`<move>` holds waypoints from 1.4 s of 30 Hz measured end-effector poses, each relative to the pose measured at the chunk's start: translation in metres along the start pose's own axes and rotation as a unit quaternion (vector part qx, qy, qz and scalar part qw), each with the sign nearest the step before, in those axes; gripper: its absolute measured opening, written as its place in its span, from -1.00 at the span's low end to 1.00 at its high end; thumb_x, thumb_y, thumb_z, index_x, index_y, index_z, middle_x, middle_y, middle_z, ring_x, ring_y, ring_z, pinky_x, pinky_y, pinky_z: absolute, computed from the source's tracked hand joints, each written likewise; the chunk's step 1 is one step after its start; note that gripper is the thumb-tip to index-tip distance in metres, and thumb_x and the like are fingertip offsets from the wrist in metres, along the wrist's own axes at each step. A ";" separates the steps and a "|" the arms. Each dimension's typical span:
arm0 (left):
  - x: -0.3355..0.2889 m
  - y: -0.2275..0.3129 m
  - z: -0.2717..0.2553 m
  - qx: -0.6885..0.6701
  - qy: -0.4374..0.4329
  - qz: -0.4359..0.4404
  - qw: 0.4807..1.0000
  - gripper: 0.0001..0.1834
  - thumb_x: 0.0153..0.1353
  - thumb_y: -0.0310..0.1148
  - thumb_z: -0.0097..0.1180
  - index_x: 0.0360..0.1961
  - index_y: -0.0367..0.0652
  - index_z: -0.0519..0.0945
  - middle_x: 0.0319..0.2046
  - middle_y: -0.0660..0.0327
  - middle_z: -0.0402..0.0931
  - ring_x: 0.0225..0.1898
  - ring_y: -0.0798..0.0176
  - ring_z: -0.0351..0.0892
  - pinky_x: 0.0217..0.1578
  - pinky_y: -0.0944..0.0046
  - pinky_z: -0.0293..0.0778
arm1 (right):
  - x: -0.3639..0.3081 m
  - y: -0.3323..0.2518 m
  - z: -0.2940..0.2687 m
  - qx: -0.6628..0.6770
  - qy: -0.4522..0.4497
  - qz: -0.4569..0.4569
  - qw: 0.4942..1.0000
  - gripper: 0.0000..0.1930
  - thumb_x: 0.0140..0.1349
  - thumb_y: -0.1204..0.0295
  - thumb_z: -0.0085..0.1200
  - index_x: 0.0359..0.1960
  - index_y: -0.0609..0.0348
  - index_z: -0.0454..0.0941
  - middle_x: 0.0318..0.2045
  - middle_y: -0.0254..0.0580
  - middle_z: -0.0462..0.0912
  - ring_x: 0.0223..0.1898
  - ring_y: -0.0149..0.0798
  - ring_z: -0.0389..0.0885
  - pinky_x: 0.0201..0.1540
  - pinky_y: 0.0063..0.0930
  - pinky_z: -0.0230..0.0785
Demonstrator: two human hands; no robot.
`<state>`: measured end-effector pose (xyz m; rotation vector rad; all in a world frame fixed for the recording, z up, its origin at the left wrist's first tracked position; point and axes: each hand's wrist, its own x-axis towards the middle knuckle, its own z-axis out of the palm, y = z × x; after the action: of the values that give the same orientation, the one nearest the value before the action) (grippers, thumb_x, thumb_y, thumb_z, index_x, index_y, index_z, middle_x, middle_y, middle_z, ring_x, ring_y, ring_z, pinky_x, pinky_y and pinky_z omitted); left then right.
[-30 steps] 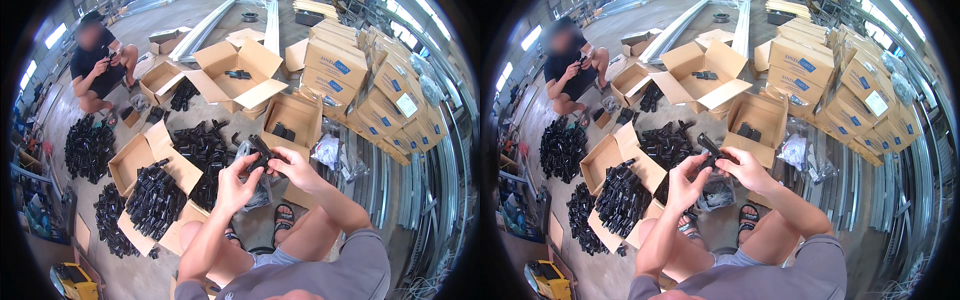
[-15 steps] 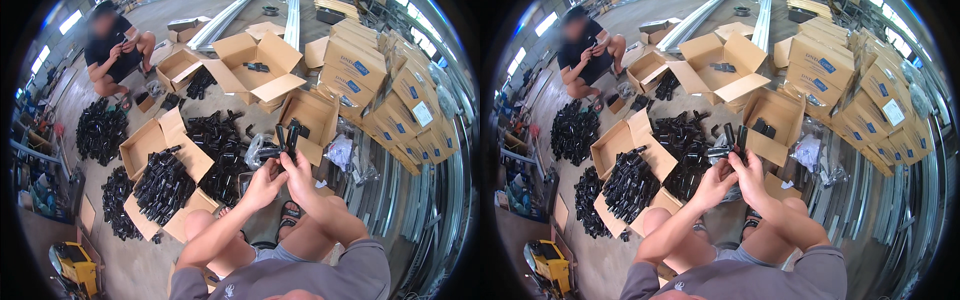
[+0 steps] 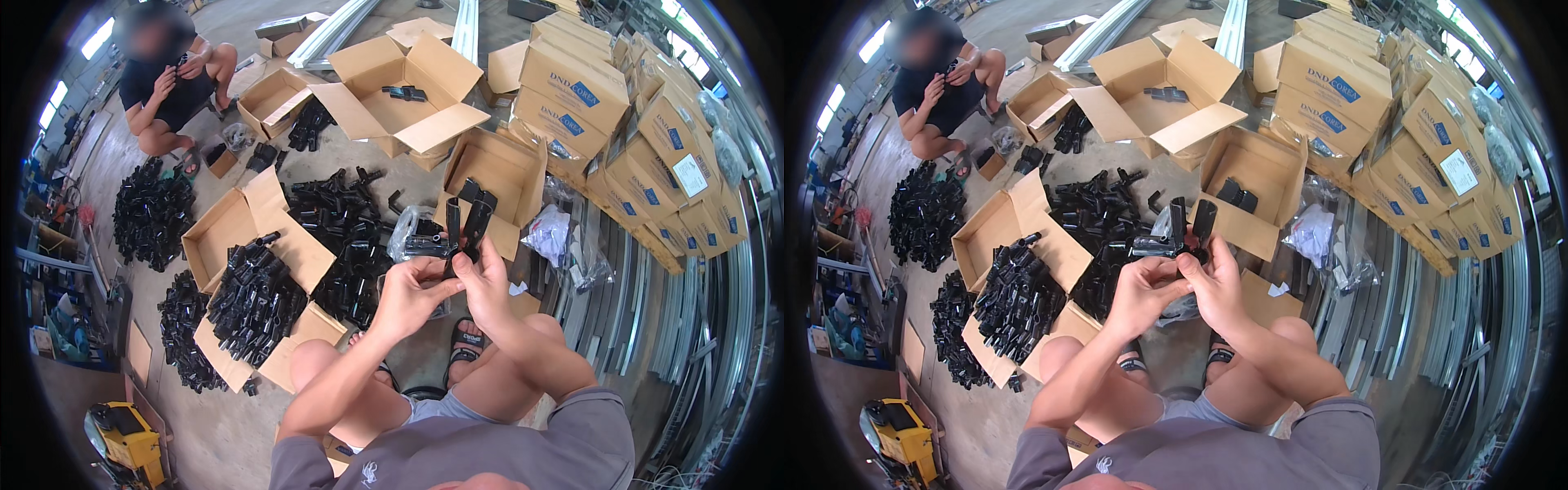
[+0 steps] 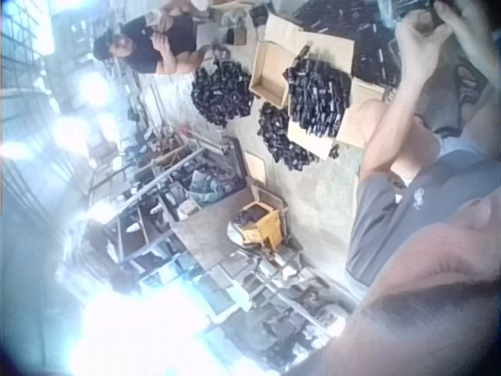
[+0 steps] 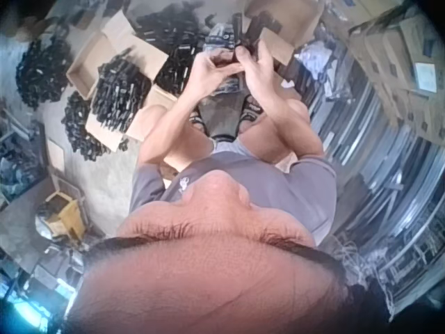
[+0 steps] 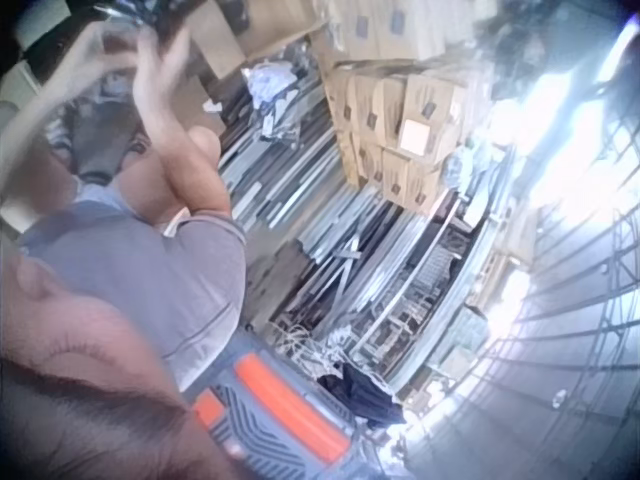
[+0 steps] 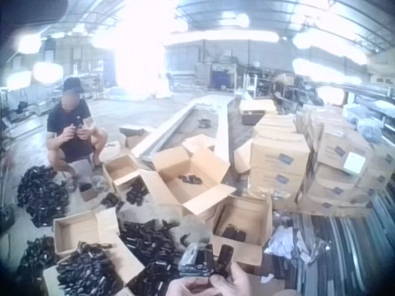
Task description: The person handles black plastic components by hand, inspecting them and placing them into cardboard boxes while sitting on the floor.
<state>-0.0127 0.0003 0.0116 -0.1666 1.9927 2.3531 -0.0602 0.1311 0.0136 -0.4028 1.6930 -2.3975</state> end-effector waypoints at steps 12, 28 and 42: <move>-0.002 0.015 -0.004 0.272 0.050 -0.108 0.955 -0.45 -0.15 -0.16 0.56 -0.30 -0.46 0.67 -0.42 -0.01 0.71 -0.35 0.22 0.73 -0.24 0.24 0.58 | 0.006 -0.007 0.000 0.126 0.030 0.125 0.984 -0.58 0.51 0.13 -0.17 0.16 0.21 0.36 -0.12 -0.23 0.55 -0.07 -0.35 0.55 0.02 -0.39 0.49; 0.003 -0.012 -0.008 0.082 -0.010 -0.075 0.994 -0.46 0.00 -0.51 0.47 0.00 -0.51 0.54 -0.11 0.01 0.65 -0.08 0.30 0.62 -0.01 0.29 0.54 | 0.002 0.001 0.005 0.163 0.081 0.141 0.973 -0.57 0.53 0.19 -0.21 0.29 0.15 0.26 0.17 -0.12 0.45 0.16 -0.25 0.47 0.17 -0.32 0.45; -0.001 0.002 -0.018 0.173 0.008 -0.088 0.981 -0.58 0.04 -0.44 0.41 -0.10 -0.45 0.62 -0.32 0.04 0.67 -0.27 0.37 0.64 -0.20 0.30 0.52 | 0.012 -0.005 -0.015 0.187 0.030 0.142 0.972 -0.37 0.36 0.55 0.07 0.42 0.10 0.09 0.13 -0.04 0.49 0.15 -0.18 0.51 0.22 -0.28 0.40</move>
<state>-0.0114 -0.0175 0.0110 -0.3302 2.2499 1.8744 -0.0760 0.1425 0.0145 -0.0274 1.1796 -2.4513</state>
